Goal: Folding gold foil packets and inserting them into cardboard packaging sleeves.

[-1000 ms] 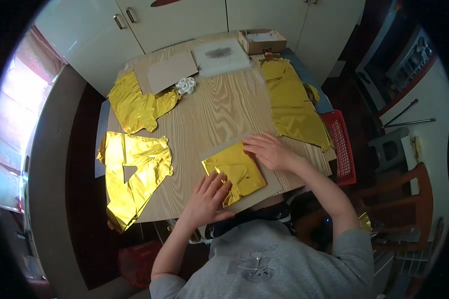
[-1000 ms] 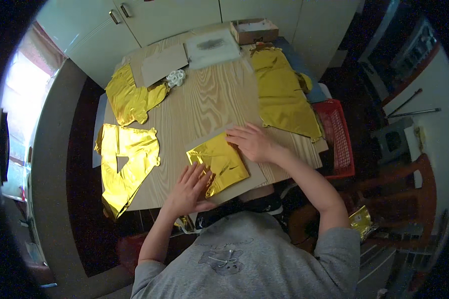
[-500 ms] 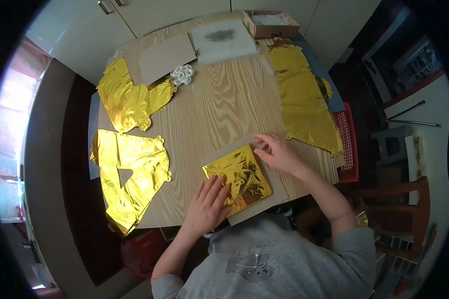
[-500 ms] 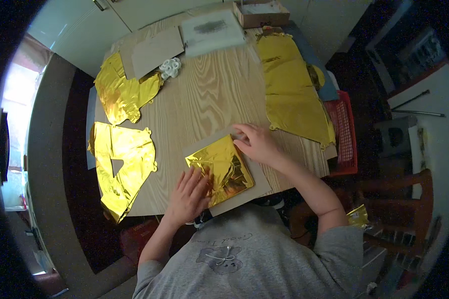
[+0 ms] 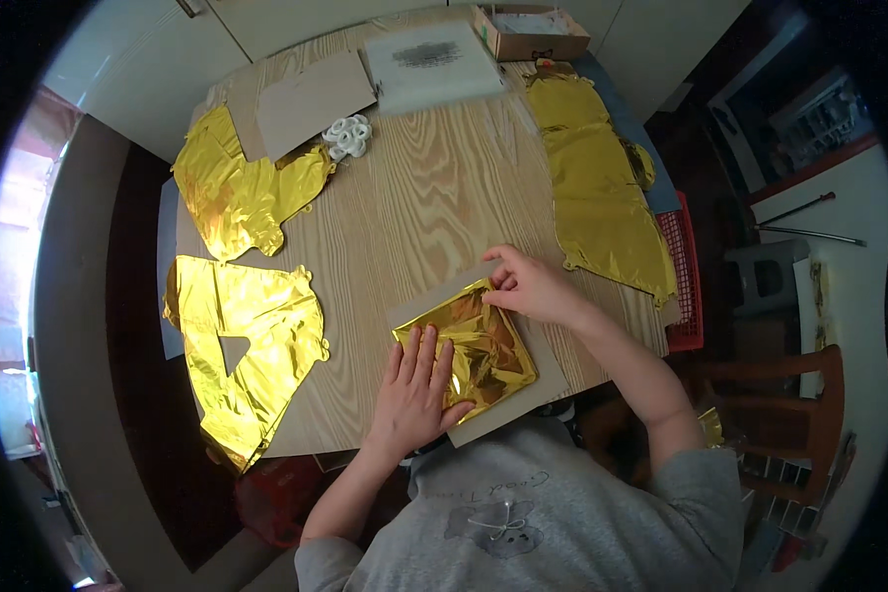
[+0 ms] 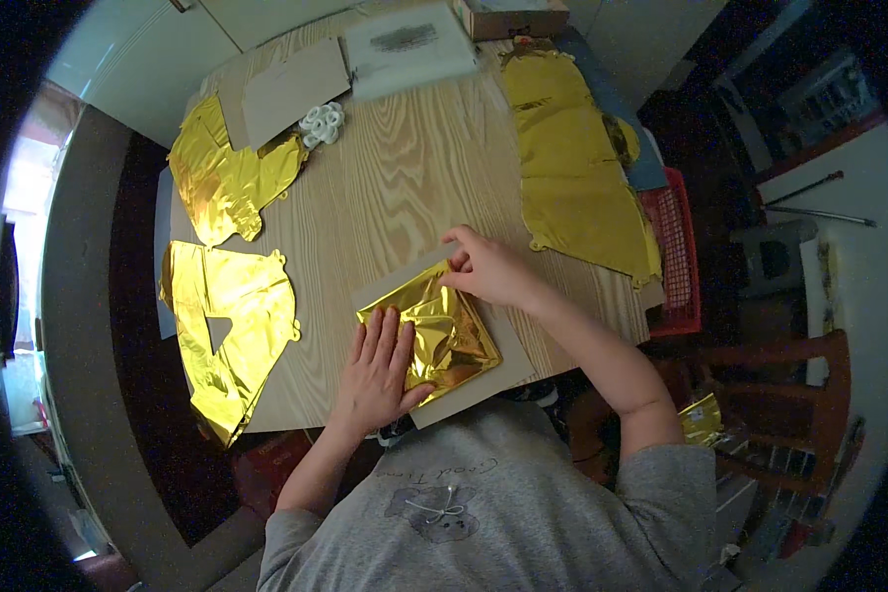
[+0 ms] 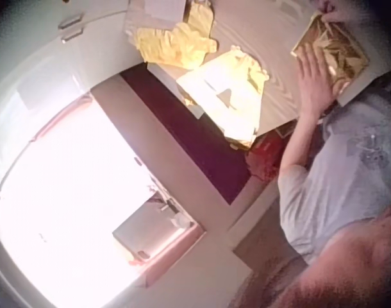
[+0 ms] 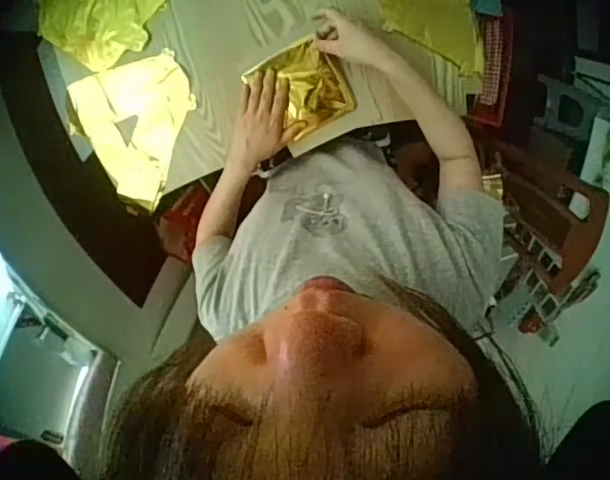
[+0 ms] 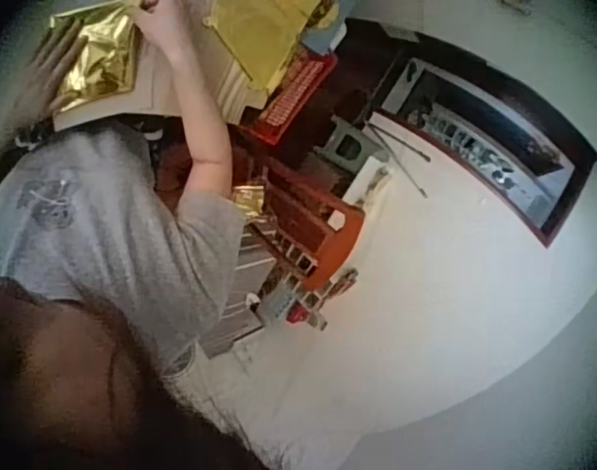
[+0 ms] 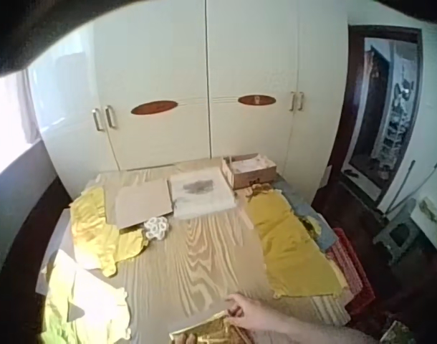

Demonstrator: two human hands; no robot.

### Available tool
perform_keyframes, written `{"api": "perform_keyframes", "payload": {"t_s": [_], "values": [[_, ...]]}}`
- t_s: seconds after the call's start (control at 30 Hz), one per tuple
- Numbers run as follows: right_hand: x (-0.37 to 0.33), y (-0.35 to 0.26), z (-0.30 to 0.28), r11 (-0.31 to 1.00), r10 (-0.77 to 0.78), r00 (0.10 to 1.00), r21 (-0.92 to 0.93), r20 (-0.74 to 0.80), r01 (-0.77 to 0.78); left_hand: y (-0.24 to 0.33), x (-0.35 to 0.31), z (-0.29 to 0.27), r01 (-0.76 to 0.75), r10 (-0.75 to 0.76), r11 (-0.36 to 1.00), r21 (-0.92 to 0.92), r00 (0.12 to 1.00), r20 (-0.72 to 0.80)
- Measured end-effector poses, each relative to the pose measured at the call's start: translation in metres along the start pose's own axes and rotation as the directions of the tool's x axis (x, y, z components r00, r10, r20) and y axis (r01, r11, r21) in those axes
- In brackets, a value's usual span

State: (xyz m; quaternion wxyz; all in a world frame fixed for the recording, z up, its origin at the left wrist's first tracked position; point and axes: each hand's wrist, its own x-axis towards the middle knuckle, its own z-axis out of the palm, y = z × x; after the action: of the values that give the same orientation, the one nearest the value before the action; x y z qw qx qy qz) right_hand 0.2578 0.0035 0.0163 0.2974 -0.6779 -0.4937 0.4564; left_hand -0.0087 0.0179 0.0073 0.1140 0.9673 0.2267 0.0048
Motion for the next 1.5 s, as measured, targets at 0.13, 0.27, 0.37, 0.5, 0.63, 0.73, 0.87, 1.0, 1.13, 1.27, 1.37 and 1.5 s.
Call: {"api": "perform_keyframes", "payload": {"t_s": [0.13, 0.27, 0.37, 0.5, 0.63, 0.73, 0.87, 1.0, 1.13, 1.27, 1.37, 1.5], "values": [[0.009, 0.019, 0.002, 0.993, -0.033, 0.999, 0.114, 0.042, 0.028, -0.001, 0.0, 0.001, -0.006, 0.007, 0.999, -0.047, 0.999, 0.031], [0.014, 0.026, 0.003, 0.991, -0.054, 0.995, 0.129, 0.078, 0.044, -0.001, 0.001, 0.0, -0.003, 0.005, 0.999, -0.041, 0.999, 0.044], [0.016, 0.02, 0.0, 0.997, -0.037, 0.991, 0.076, 0.128, 0.027, 0.0, 0.001, 0.001, -0.001, 0.002, 0.999, -0.033, 0.999, 0.032], [0.012, 0.004, -0.007, 0.998, -0.022, 0.99, -0.05, 0.139, 0.029, 0.0, 0.001, 0.002, 0.004, -0.003, 1.0, -0.021, 1.0, 0.014], [0.012, -0.001, -0.007, 0.994, 0.007, 0.995, -0.107, 0.103, 0.005, 0.001, 0.001, 0.002, 0.009, -0.008, 1.0, -0.023, 1.0, 0.016], [0.013, 0.002, -0.002, 0.996, 0.058, 0.996, -0.075, 0.075, -0.052, 0.002, 0.002, 0.0, 0.013, -0.013, 1.0, -0.01, 0.999, 0.037], [0.008, -0.014, -0.003, 0.971, 0.011, 0.999, -0.238, 0.032, -0.003, 0.001, 0.001, 0.002, 0.008, -0.008, 1.0, -0.014, 1.0, 0.018], [0.012, -0.004, -0.002, 0.948, -0.07, 0.997, -0.31, 0.027, 0.075, 0.002, 0.002, 0.002, 0.005, -0.005, 1.0, -0.013, 1.0, 0.009], [0.02, 0.001, -0.004, 0.963, -0.03, 0.995, -0.263, 0.096, 0.054, 0.002, 0.002, 0.002, 0.001, -0.001, 1.0, -0.01, 1.0, 0.0], [0.025, -0.007, -0.009, 0.96, 0.06, 0.982, -0.28, 0.179, -0.007, 0.002, 0.002, 0.003, 0.0, 0.0, 1.0, 0.0, 1.0, -0.012], [0.027, -0.013, -0.01, 0.924, 0.065, 0.977, -0.382, 0.204, 0.018, 0.003, 0.002, 0.002, 0.001, -0.001, 1.0, 0.005, 1.0, -0.016], [0.029, -0.005, -0.009, 0.913, -0.054, 0.983, -0.39, 0.177, 0.121, 0.003, 0.002, 0.001, 0.002, -0.002, 1.0, 0.014, 1.0, -0.015]]}}
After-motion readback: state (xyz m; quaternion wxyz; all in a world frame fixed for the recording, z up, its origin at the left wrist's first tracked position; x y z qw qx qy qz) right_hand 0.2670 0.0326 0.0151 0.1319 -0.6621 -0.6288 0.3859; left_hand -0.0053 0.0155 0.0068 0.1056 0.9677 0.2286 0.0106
